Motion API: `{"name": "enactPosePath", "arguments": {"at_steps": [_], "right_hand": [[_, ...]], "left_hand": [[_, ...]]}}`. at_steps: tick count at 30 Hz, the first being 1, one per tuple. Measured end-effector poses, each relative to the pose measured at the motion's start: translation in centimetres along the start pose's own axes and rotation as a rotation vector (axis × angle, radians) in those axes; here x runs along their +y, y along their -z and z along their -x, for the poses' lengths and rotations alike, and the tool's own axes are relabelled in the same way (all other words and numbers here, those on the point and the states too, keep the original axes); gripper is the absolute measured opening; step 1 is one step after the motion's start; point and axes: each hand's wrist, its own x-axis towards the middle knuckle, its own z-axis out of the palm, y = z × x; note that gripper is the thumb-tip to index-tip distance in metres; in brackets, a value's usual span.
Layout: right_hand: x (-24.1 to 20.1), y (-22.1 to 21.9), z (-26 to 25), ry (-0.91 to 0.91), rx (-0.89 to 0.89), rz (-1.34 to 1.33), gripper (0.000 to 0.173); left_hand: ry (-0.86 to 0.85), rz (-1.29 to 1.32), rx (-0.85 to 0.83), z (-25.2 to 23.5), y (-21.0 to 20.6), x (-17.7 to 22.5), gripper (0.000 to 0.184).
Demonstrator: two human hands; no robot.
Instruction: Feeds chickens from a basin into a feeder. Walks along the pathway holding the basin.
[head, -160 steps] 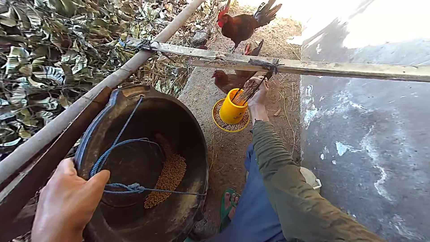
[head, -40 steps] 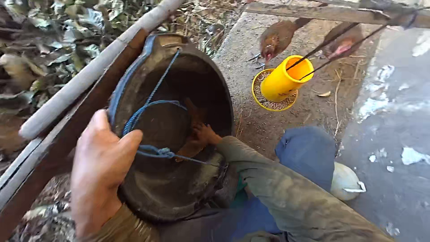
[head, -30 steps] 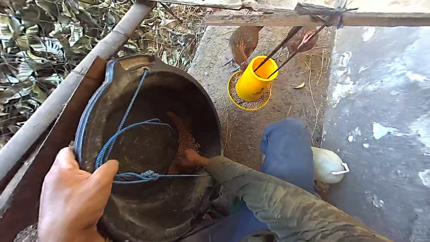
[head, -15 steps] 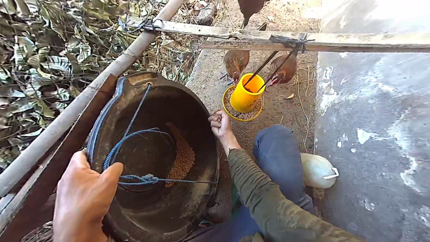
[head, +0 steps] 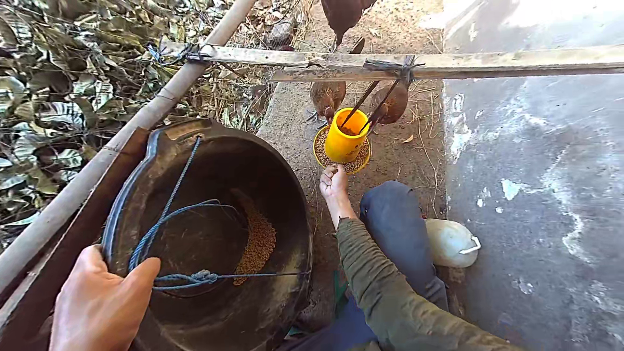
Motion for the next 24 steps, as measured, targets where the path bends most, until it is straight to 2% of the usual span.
{"name": "enactPosePath", "arguments": {"at_steps": [3,5,9,11,12,14,18,19,21,24], "right_hand": [[-3.5,0.5,0.0,0.188,0.105,0.095,0.034],[-6.1,0.5,-0.9,0.251,0.145,0.214,0.034],[-9.7,0.0,-2.0,0.160,0.139,0.647,0.043],[-10.1,0.4,-2.0,0.182,0.124,0.891,0.041],[-9.9,0.5,-1.9,0.203,0.110,0.918,0.040],[-8.9,0.4,-1.3,0.169,0.073,0.781,0.036],[-5.4,-0.3,-0.3,-0.022,0.115,0.248,0.029],[-5.0,-0.5,-0.2,-0.072,0.113,0.163,0.033],[-4.4,-1.1,0.0,-0.129,0.117,0.117,0.040],[-4.7,-0.8,0.0,-0.121,0.094,0.155,0.033]], "left_hand": [[-0.001,-0.013,-0.001,-0.2,0.0,-0.5,0.055],[-0.007,-0.024,-0.003,-0.4,-0.1,-1.0,0.057],[-0.012,-0.023,0.011,-0.9,-0.4,-1.9,0.059],[-0.007,-0.014,0.016,-0.8,-0.5,-1.8,0.060],[-0.007,-0.009,0.018,-0.8,-0.6,-1.7,0.059],[0.001,0.001,0.018,-0.7,-0.6,-1.6,0.059],[-0.002,0.011,0.016,-0.6,-0.5,-1.4,0.057],[-0.005,0.012,0.013,-0.5,-0.5,-1.1,0.056],[-0.007,0.020,0.010,-0.3,-0.3,-0.5,0.054],[0.009,0.024,0.003,0.0,-0.2,-0.1,0.054]]}}
